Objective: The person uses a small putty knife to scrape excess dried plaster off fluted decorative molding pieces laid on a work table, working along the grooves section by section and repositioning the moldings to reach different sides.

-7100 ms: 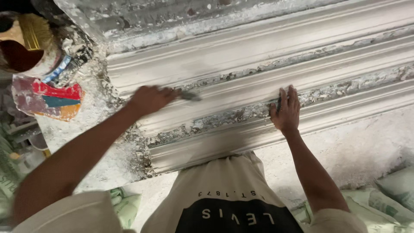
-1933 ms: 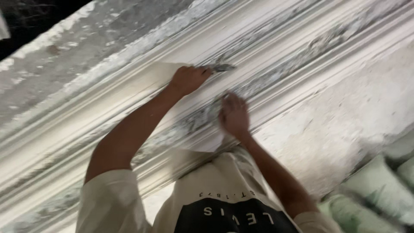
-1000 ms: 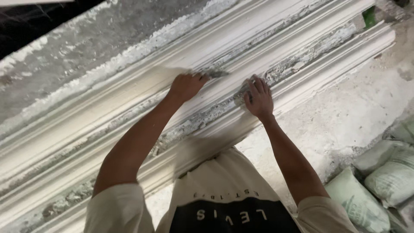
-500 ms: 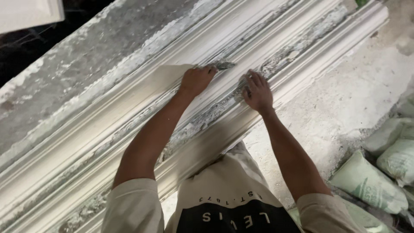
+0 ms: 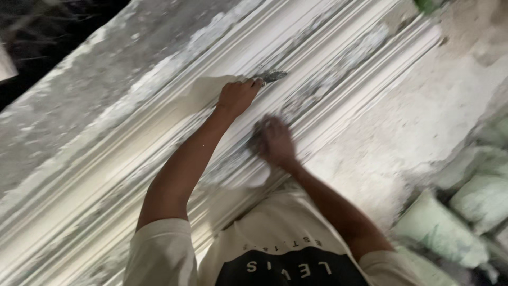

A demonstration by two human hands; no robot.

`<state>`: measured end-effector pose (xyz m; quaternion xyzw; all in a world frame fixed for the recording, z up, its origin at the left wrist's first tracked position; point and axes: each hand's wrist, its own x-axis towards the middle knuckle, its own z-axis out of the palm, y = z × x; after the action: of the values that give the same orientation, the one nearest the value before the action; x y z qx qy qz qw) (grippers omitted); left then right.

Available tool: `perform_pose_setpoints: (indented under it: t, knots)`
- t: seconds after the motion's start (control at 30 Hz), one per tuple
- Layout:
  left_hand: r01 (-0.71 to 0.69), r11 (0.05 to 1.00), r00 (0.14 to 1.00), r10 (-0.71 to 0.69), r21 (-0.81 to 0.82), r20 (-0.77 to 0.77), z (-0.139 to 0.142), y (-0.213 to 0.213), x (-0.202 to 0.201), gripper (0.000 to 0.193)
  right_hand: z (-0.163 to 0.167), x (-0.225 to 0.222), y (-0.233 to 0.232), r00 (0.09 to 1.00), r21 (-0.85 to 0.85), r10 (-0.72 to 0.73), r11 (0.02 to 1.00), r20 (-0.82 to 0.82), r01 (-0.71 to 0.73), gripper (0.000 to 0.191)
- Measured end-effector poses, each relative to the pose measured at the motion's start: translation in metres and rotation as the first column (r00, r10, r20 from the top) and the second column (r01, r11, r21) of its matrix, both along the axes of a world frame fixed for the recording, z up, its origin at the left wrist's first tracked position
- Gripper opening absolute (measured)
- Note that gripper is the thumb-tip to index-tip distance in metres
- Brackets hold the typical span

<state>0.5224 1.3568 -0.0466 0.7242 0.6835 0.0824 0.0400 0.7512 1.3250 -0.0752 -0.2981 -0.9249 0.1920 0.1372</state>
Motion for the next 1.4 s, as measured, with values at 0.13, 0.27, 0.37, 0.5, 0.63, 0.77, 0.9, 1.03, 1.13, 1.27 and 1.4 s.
perform_pose_setpoints:
  t: [0.13,0.27,0.37,0.5,0.63,0.77,0.9,1.03,1.13,1.27,1.4]
  knots:
    - [0.004,0.992,0.999,-0.009,-0.129,-0.034,0.002,0.060,0.014,0.029,-0.003,0.027,0.045,0.973,0.017,0.231,0.973,-0.019,-0.230,0.057]
    - [0.055,0.996,0.994,-0.061,-0.069,-0.086,0.010,0.046,0.006,0.039,-0.005,0.090,0.164,0.952,-0.027,0.270,0.961,-0.143,-0.276,0.070]
    - [-0.025,0.982,0.995,0.007,-0.188,-0.096,0.013,0.032,0.007,0.050,0.000,0.130,0.276,0.999,0.190,0.045,0.981,0.006,-0.045,0.053]
    - [-0.059,0.976,0.997,0.045,-0.210,-0.070,0.006,0.070,0.027,0.044,0.009,0.165,0.368,0.992,0.165,-0.113,0.981,0.048,0.104,0.058]
    - [-0.046,0.989,0.996,0.034,-0.142,-0.088,0.003,0.138,0.054,0.045,0.009,0.162,0.405,0.982,0.220,-0.157,0.967,0.101,0.131,0.065]
    - [-0.028,0.945,0.998,0.008,-0.326,-0.062,0.017,0.148,0.052,0.043,0.002,0.162,0.412,0.971,0.235,-0.179,0.962,0.159,0.139,0.056]
    - [0.011,0.951,0.996,-0.037,-0.310,-0.077,0.024,0.145,0.046,0.045,0.000,0.167,0.412,0.973,0.225,-0.195,0.960,0.120,0.164,0.058]
    - [0.052,0.976,0.989,-0.079,-0.210,-0.125,0.010,0.211,0.078,0.042,0.002,0.168,0.410,0.974,0.160,-0.217,0.966,0.073,0.203,0.056]
    - [0.005,0.991,1.000,-0.005,-0.133,0.003,0.002,0.272,0.107,0.041,0.000,0.170,0.410,0.968,0.136,-0.232,0.966,0.097,0.218,0.056]
    - [0.042,0.993,0.999,-0.040,-0.106,0.024,0.009,0.295,0.113,0.039,-0.002,0.174,0.414,0.960,0.131,-0.242,0.966,0.141,0.224,0.058]
    - [0.060,0.981,0.998,-0.064,-0.183,-0.014,0.017,0.304,0.114,0.043,0.003,0.174,0.419,0.954,0.123,-0.240,0.968,0.179,0.220,0.065]
